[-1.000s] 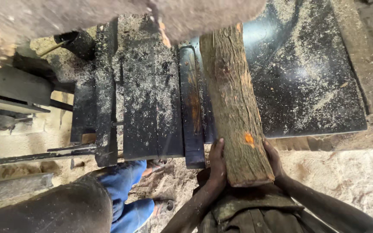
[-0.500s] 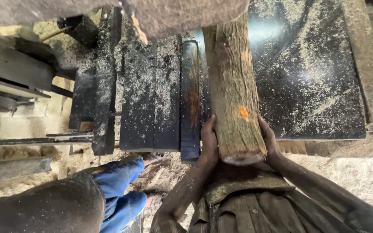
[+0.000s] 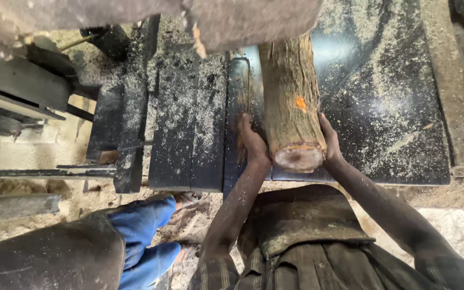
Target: The person saws a log using a large vertical band saw, guiding the wood through the blade by hand with the help of another person while managing the movement and placement of the cut pieces.
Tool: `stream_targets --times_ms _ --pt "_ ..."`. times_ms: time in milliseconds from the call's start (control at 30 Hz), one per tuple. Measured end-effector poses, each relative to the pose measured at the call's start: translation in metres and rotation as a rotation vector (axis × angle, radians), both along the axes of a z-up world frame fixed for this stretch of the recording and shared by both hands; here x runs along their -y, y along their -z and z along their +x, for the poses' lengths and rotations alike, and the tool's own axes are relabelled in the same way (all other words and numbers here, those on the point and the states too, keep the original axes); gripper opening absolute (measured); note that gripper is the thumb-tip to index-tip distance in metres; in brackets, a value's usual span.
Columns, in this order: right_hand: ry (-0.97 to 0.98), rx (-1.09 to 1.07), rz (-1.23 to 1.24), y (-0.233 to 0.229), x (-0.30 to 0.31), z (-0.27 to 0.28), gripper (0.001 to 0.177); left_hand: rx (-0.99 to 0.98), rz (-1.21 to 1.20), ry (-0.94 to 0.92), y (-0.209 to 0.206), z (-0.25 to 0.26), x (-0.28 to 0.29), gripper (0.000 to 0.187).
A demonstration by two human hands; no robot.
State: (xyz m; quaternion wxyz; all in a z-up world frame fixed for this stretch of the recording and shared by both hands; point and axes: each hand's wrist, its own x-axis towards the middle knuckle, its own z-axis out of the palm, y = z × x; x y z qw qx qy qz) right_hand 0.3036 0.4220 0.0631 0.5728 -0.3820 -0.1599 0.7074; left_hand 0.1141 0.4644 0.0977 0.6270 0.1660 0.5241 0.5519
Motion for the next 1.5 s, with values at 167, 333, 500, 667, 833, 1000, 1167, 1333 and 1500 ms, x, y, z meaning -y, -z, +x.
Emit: stream_targets --times_ms 167,333,500,667,833,1000,1167,1333,1500 --pt "0.04 0.11 -0.037 0.002 -0.035 0.008 0.065 -0.122 0.064 -0.255 0.027 0.008 -0.04 0.076" --pt "0.066 0.084 0.009 0.016 -0.07 0.018 0.062 -0.089 0.088 -0.368 0.04 0.012 -0.07 0.076" --pt "0.125 0.228 -0.004 0.015 -0.101 0.021 0.062 -0.014 0.181 -0.408 0.023 0.021 -0.077 0.075" --pt "0.129 0.385 -0.007 0.015 -0.128 0.029 0.063 -0.155 0.261 -0.368 0.02 0.021 -0.043 0.064" --pt "0.115 0.498 0.04 0.037 -0.17 0.039 0.063 -0.798 0.658 -0.515 0.059 -0.022 0.032 0.049" --pt "0.138 0.24 0.018 0.046 -0.208 0.048 0.063 -1.09 0.477 -0.644 0.077 -0.082 0.138 0.052" --pt "0.149 0.412 -0.027 0.04 -0.236 0.054 0.065 -0.848 0.028 -0.451 0.112 -0.115 0.206 0.078" --pt "0.125 0.382 -0.005 0.053 -0.269 0.065 0.07 -0.087 -0.272 -0.396 0.171 -0.116 0.21 0.056" --pt "0.219 0.582 -0.088 0.07 -0.306 0.073 0.09 0.32 0.044 -0.431 0.205 -0.111 0.194 0.046"
